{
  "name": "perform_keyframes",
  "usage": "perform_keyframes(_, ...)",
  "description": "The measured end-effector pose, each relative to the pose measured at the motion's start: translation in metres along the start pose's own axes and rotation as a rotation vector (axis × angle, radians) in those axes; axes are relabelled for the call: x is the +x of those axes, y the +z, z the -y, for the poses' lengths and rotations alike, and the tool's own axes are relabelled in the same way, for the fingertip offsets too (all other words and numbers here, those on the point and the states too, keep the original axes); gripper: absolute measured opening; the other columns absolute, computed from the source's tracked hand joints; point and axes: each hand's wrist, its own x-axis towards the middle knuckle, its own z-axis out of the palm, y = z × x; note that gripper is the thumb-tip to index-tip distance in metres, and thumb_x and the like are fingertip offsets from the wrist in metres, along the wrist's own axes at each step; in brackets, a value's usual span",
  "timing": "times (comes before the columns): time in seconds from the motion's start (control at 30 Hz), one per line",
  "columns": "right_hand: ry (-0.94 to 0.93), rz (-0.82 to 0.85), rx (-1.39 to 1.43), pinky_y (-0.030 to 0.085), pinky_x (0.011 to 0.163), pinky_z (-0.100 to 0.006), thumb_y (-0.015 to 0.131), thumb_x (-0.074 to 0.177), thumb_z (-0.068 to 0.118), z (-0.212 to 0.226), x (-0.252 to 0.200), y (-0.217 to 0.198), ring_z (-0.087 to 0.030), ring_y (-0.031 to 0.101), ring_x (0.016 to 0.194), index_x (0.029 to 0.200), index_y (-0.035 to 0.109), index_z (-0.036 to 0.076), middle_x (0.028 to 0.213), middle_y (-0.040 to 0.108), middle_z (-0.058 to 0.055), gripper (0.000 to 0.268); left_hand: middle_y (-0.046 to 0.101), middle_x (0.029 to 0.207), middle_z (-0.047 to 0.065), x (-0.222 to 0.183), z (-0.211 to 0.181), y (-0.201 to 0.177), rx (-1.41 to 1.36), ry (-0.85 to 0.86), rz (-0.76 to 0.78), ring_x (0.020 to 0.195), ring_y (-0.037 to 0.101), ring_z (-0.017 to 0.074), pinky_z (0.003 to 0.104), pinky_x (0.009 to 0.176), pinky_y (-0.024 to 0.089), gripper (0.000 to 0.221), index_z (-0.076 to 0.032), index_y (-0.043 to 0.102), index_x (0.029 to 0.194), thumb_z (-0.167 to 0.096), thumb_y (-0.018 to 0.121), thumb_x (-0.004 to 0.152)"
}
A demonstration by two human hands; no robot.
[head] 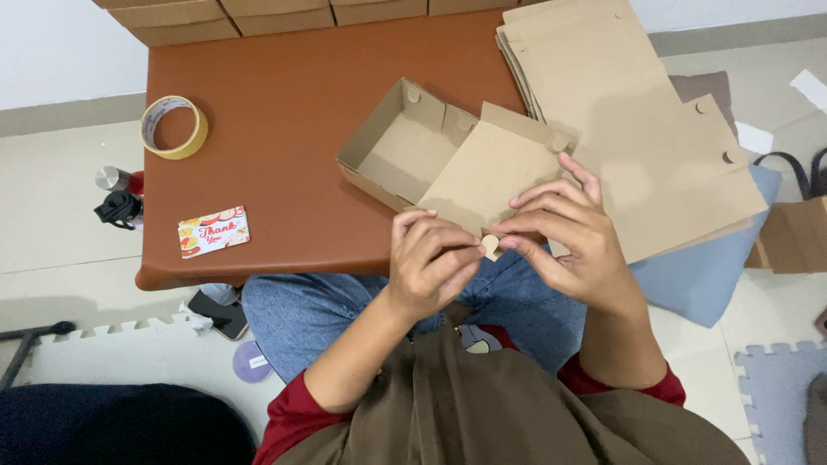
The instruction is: The person assembles flat cardboard sheets into small rectangular boxes by folding the sides and tucking the tabs into slots. They place a thank you sticker inside each box and stack the finished boxes on a nearby pile.
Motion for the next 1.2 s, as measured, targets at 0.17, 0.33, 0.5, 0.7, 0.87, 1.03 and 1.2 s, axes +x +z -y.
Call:
perform_keyframes(0.17,0.039,0.038,0.017,0.027,0.117,-0.055,0.076,0.090,0.015,0.003,0.002,-0.002,-0.023,0.068,0.092,0.094,0.077,0.012,0.081,0.071,-0.002,0.005,0.074,0.092,0.002,-0.005,0.000,0.012,0.010,0.085,-0.137,0.082,0.068,0.0228,0.047,0.090,0.050,0.008,-0.015,0.073,0.083,-0.010,0.077,0.087)
perform_keyframes(0.33,0.053,0.017,0.100,0.028,0.118,-0.051,0.076,0.090,0.012,-0.005,-0.001,0.002,-0.022,0.069,0.092,0.093,0.078,0.011,0.081,0.072,-0.002,0.004,0.075,0.090,0.001,0.002,-0.003,0.009,0.015,0.085,-0.135,0.081,0.070,0.0211,0.044,0.092,0.049,0.011,-0.015,0.072,0.081,-0.007,0.077,0.086)
perform_keyframes(0.5,0.055,-0.004,0.117,0.027,0.118,-0.050,0.076,0.090,0.013,-0.005,-0.002,0.005,-0.022,0.068,0.092,0.092,0.078,0.012,0.081,0.071,-0.002,0.003,0.075,0.092,0.001,0.007,-0.006,0.004,0.001,0.061,-0.125,0.081,0.069,0.0219,0.043,0.092,0.048,0.005,-0.014,0.075,0.088,-0.010,0.074,0.089)
perform_keyframes(0.7,0.029,0.004,0.061,0.025,0.119,-0.051,0.076,0.090,0.015,0.001,0.001,0.008,-0.023,0.067,0.095,0.090,0.077,0.013,0.081,0.070,-0.001,0.002,0.074,0.091,0.002,0.008,-0.007,0.001,0.027,0.042,-0.116,0.081,0.069,0.0217,0.041,0.090,0.049,0.007,-0.014,0.075,0.087,-0.007,0.076,0.088)
perform_keyframes(0.87,0.009,0.015,0.031,0.023,0.119,-0.052,0.076,0.091,0.016,0.008,0.004,0.006,-0.024,0.067,0.098,0.090,0.077,0.013,0.084,0.069,-0.002,0.003,0.074,0.102,0.004,0.008,-0.008,0.000,0.074,-0.005,-0.122,0.088,0.069,0.0239,0.042,0.085,0.053,0.008,-0.014,0.074,0.083,-0.009,0.079,0.085)
perform_keyframes(1.03,0.000,0.065,-0.189,0.017,0.119,-0.059,0.082,0.086,0.027,0.021,0.003,0.003,-0.026,0.066,0.103,0.100,0.075,0.013,0.089,0.068,-0.005,0.021,0.074,0.093,0.003,0.005,-0.007,0.002,-0.086,-0.108,-0.041,0.080,0.072,0.0237,0.042,0.093,0.053,0.005,-0.011,0.072,0.091,-0.008,0.076,0.089)
perform_keyframes(1.2,0.009,0.096,-0.349,0.019,0.118,-0.064,0.079,0.089,0.023,0.024,0.001,-0.004,-0.028,0.064,0.111,0.093,0.072,0.013,0.097,0.067,-0.005,0.013,0.074,0.092,0.006,0.009,-0.007,-0.002,-0.143,-0.135,-0.005,0.079,0.072,0.0263,0.044,0.092,0.053,0.010,-0.008,0.071,0.101,-0.007,0.074,0.091)
